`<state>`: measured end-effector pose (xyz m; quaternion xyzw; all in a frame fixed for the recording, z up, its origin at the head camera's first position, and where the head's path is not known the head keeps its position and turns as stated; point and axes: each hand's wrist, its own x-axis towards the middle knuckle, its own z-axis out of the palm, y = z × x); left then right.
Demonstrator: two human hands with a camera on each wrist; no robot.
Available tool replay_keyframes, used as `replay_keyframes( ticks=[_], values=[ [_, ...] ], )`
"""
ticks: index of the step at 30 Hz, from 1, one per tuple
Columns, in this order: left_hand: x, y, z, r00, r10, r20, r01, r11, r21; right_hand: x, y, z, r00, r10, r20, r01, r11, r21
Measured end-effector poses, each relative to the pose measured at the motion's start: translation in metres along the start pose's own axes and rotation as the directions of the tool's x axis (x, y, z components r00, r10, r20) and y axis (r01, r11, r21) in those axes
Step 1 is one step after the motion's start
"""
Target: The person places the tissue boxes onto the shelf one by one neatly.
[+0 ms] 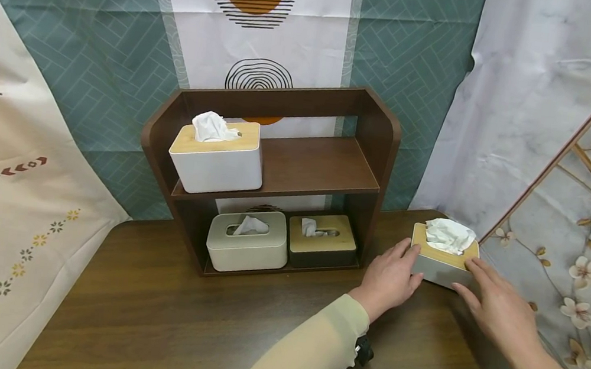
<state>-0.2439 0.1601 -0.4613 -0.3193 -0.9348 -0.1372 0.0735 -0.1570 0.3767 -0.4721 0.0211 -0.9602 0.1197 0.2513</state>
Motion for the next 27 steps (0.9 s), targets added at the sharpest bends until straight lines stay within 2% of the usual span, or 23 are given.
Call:
replay_keyframes(
  ticks=[10, 21, 27],
  values=[
    [0.0028, -0.0014, 0.0039, 0.999, -0.015, 0.035, 0.015, 1.0, 0.013, 0.0007, 0.0005, 0.0014, 1.0, 0.003, 0.015, -0.003, 1.0, -0.005],
    [0.0024, 0.0006, 0.0036, 0.999, -0.011, 0.032, 0.01, 0.998, 0.054, 0.0017, -0.0013, 0.0053, 0.998, -0.036, -0.057, 0.036, 0.999, 0.008],
    [0.0008, 0.0002, 0.0036, 1.0, 0.001, 0.017, -0.002, 0.998, 0.063, 0.0018, -0.0031, 0.0062, 0.998, -0.032, -0.061, 0.033, 0.999, 0.012]
  ],
)
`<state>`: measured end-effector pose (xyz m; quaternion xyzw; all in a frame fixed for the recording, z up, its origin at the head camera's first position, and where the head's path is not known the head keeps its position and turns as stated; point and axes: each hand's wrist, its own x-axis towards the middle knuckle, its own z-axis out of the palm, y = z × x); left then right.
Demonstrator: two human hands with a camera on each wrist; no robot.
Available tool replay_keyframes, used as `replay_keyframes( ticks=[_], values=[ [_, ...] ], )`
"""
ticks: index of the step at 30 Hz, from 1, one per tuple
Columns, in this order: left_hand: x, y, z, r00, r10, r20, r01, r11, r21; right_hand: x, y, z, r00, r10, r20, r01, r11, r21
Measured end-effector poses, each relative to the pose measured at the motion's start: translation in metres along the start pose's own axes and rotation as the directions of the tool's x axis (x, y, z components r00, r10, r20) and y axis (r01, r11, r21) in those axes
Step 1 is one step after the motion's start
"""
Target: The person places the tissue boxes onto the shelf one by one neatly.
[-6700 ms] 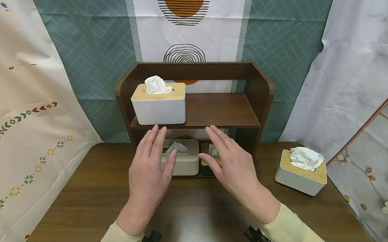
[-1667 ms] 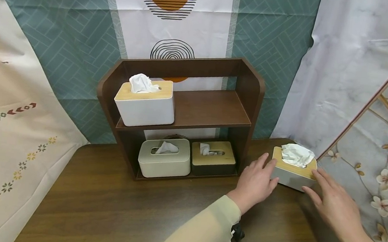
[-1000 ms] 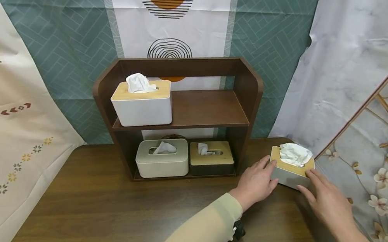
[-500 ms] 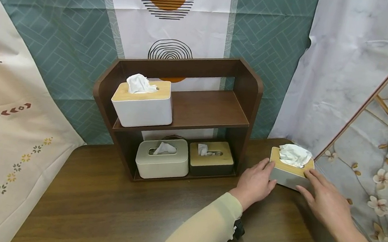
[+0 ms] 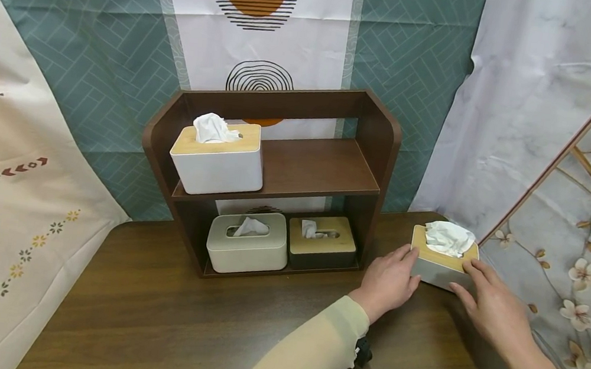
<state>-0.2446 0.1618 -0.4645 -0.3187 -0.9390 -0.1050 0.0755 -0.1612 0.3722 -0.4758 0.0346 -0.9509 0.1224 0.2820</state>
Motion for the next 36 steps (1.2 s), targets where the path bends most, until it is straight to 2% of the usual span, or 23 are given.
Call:
replay_keyframes(
  ticks=[11, 16, 22, 36],
  values=[
    [-0.006, 0.0, 0.002, 1.0, 0.012, 0.0, -0.012, 0.999, -0.049, -0.002, -0.004, 0.0, 1.0, 0.024, 0.015, -0.024, 1.0, 0.006],
    [-0.009, 0.0, 0.003, 1.0, 0.011, -0.004, -0.011, 0.999, -0.044, -0.004, -0.007, -0.001, 0.999, 0.03, 0.016, -0.03, 1.0, 0.006],
    [-0.017, -0.001, 0.002, 1.0, 0.021, -0.019, -0.021, 0.999, -0.026, -0.008, -0.01, -0.003, 0.999, 0.04, 0.03, -0.04, 0.999, 0.001],
    [-0.038, -0.009, 0.002, 0.998, 0.043, -0.047, -0.044, 0.999, -0.023, -0.022, -0.025, -0.003, 1.0, 0.025, -0.006, -0.025, 1.0, 0.019]
  ],
)
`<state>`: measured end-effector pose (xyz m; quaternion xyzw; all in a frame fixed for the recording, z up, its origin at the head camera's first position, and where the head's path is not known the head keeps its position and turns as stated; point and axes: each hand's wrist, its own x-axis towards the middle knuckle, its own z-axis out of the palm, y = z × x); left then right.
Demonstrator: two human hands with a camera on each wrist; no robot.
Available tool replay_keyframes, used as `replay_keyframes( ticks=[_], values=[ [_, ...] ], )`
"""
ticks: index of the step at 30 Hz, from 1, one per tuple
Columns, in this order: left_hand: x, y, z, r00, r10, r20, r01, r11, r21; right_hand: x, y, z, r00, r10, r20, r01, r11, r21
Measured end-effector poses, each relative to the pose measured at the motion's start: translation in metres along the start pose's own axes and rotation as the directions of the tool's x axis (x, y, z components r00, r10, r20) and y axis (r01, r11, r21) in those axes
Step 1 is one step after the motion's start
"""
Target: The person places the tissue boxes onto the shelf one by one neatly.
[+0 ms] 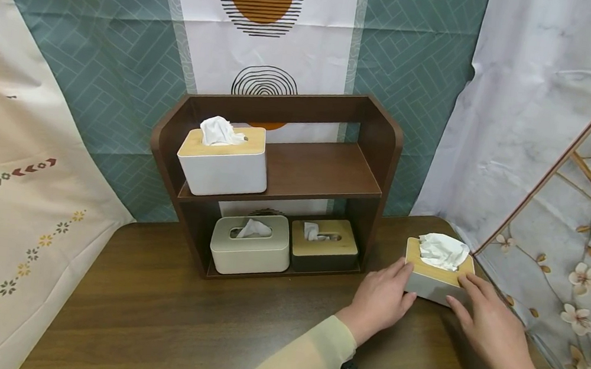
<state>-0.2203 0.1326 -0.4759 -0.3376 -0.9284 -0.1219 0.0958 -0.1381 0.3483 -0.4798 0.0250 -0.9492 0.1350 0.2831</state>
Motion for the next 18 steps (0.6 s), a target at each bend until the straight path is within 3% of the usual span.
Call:
replay_keyframes(
  ticks=[11, 18],
  values=[
    [-0.017, -0.007, -0.005, 0.999, 0.038, -0.029, -0.037, 0.999, 0.015, -0.01, -0.009, -0.002, 0.999, -0.041, -0.012, 0.041, 0.999, 0.005],
    [-0.025, -0.01, -0.004, 0.998, 0.033, -0.052, -0.033, 0.999, 0.01, -0.014, -0.015, -0.003, 0.992, -0.091, -0.082, 0.094, 0.995, 0.027]
  ],
)
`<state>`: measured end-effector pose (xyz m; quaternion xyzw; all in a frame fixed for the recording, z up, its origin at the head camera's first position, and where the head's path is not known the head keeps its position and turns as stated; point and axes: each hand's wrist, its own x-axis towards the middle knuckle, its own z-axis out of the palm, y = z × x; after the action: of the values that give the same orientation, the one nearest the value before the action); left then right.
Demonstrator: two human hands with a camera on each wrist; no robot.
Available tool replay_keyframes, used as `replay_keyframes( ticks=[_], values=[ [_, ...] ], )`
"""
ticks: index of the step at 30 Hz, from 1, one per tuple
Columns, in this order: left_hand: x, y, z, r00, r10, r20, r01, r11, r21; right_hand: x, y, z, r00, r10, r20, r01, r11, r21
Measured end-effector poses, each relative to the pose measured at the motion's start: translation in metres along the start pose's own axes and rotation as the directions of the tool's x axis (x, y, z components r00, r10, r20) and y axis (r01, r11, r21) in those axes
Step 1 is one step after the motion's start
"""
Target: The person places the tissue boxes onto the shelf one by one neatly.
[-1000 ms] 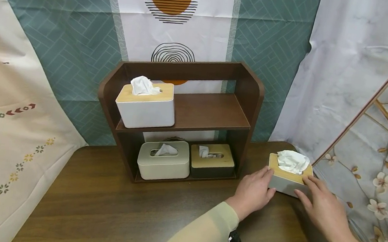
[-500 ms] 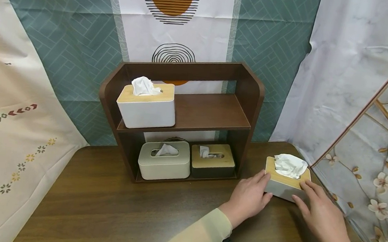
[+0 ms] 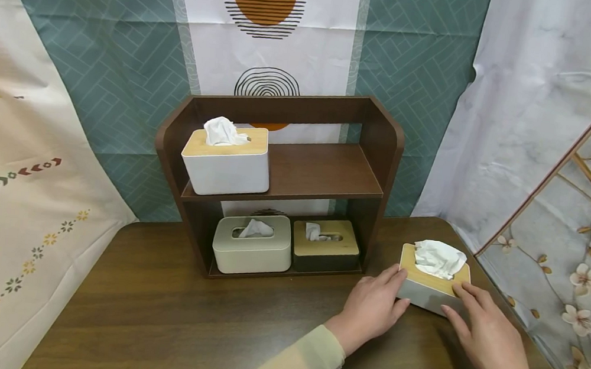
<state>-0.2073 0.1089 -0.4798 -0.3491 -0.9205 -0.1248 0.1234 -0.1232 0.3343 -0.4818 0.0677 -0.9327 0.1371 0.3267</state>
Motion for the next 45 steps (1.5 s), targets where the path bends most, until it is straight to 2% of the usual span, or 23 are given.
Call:
replay_keyframes(
  ticks=[8, 21, 34, 40, 45],
  values=[
    [-0.007, -0.002, -0.004, 1.0, -0.007, 0.022, 0.007, 1.0, -0.01, -0.004, -0.006, 0.0, 1.0, -0.002, -0.013, 0.002, 1.0, 0.009],
    [-0.018, -0.002, -0.01, 1.0, 0.013, 0.027, -0.014, 0.999, 0.028, -0.009, -0.013, -0.005, 1.0, 0.029, -0.004, -0.029, 1.0, 0.006],
    [-0.015, -0.001, -0.007, 1.0, -0.005, -0.002, 0.005, 0.999, -0.044, -0.012, -0.01, -0.002, 0.999, 0.04, 0.003, -0.04, 0.999, -0.003],
    [-0.012, 0.0, -0.004, 0.998, 0.01, -0.055, -0.012, 0.999, -0.048, -0.012, -0.007, 0.0, 0.999, 0.035, -0.016, -0.035, 0.999, 0.012],
    [-0.008, 0.001, -0.001, 0.999, 0.004, -0.05, -0.006, 0.999, -0.04, -0.011, -0.007, 0.001, 0.999, 0.048, -0.013, -0.047, 0.998, 0.031]
  ],
)
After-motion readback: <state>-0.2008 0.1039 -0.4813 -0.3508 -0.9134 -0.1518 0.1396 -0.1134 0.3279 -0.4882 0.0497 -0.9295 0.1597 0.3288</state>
